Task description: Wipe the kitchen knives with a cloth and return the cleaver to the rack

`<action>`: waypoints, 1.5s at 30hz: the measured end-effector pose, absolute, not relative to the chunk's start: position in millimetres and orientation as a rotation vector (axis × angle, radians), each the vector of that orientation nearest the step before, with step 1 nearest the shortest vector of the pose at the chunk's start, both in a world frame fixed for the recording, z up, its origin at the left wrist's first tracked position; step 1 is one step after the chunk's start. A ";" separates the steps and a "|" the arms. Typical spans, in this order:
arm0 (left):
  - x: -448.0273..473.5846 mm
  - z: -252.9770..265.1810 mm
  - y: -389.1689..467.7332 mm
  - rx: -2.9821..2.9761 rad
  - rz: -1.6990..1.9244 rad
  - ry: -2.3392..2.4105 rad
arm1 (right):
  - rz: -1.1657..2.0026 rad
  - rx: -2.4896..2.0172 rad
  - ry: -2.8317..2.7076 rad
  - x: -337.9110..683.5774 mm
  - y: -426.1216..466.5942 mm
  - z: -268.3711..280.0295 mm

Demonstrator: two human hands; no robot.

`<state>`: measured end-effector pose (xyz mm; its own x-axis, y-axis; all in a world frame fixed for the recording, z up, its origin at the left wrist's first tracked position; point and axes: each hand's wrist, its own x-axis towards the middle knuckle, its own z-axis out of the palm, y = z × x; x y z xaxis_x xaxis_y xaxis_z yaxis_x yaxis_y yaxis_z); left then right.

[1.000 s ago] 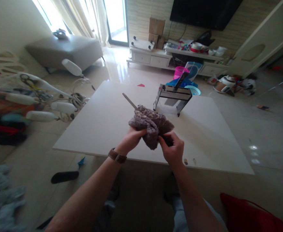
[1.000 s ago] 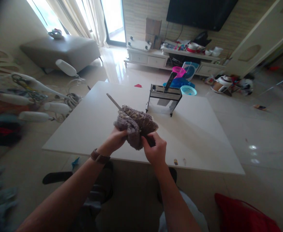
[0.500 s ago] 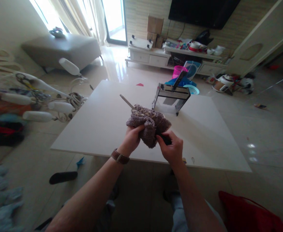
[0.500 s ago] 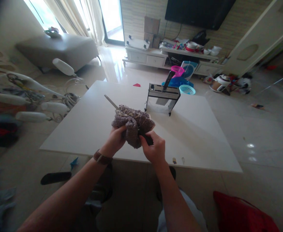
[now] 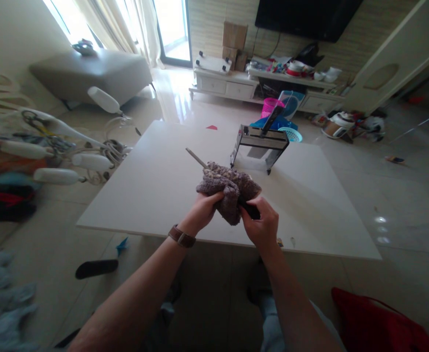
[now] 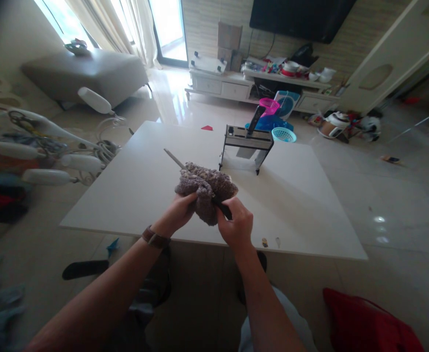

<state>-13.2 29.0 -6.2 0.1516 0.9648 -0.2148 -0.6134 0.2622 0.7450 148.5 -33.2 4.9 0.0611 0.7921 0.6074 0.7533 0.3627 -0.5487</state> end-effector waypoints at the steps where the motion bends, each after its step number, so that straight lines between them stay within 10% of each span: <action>1: -12.1 -6.3 29.1 0.565 1.230 0.779 | 0.061 -1.396 -1.684 148.5 -33.7 4.8; 45: -53.5 -6.1 68.9 0.398 1.558 0.749 | 0.217 -1.574 -1.806 157.9 -26.9 -2.4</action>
<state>-53.5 68.9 -6.1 -0.1414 0.9741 -0.1766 -0.7462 0.0123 0.6657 157.9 -26.9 -2.4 0.0043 0.9161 0.4009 0.7949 0.2401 -0.5571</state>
